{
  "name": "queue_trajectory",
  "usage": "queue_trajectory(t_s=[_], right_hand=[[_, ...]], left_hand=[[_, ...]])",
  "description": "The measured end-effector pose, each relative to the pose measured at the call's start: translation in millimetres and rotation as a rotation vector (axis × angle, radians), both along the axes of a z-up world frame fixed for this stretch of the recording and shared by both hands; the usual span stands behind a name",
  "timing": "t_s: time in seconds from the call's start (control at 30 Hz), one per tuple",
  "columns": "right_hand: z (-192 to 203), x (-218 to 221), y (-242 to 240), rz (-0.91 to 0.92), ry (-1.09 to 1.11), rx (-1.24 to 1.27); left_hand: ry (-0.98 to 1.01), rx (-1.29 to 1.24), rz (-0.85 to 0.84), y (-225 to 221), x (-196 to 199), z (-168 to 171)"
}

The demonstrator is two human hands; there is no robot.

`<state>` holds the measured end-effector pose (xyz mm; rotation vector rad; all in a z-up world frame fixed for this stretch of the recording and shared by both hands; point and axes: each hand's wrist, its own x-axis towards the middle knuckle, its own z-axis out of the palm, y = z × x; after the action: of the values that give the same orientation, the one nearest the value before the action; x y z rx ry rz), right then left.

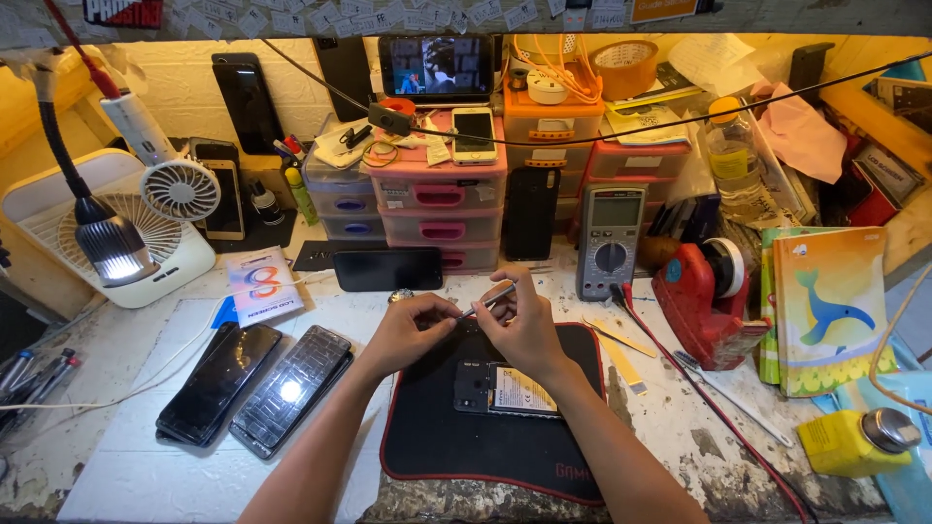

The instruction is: The person is disassembling a mobile phone by using a precision screwdriver to remove several small screws from the internal chassis.

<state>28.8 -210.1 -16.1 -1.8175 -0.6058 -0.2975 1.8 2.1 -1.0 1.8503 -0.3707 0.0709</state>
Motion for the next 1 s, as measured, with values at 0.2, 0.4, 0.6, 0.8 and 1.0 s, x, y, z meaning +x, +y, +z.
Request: queue_trajectory(t_s=[0.2, 0.4, 0.6, 0.8, 1.0], right_hand=[[0, 0, 0, 0.005, -0.022, 0.008], [5, -6, -2, 0.004, -0.033, 0.011], [4, -10, -5, 0.0, -0.063, -0.034], [-7, -8, -2, 0.006, -0.117, -0.119], [-11, -6, 2, 0.028, -0.109, -0.169]], left_hand=[[0.001, 0.003, 0.005, 0, -1, 2], [-0.03, -0.012, -0.014, 1, -2, 5], [-0.019, -0.12, 0.029, 8, 1, 3], [-0.096, -0.154, 0.216, 10, 4, -1], [-0.094, -0.17, 0.324, 10, 4, 1]])
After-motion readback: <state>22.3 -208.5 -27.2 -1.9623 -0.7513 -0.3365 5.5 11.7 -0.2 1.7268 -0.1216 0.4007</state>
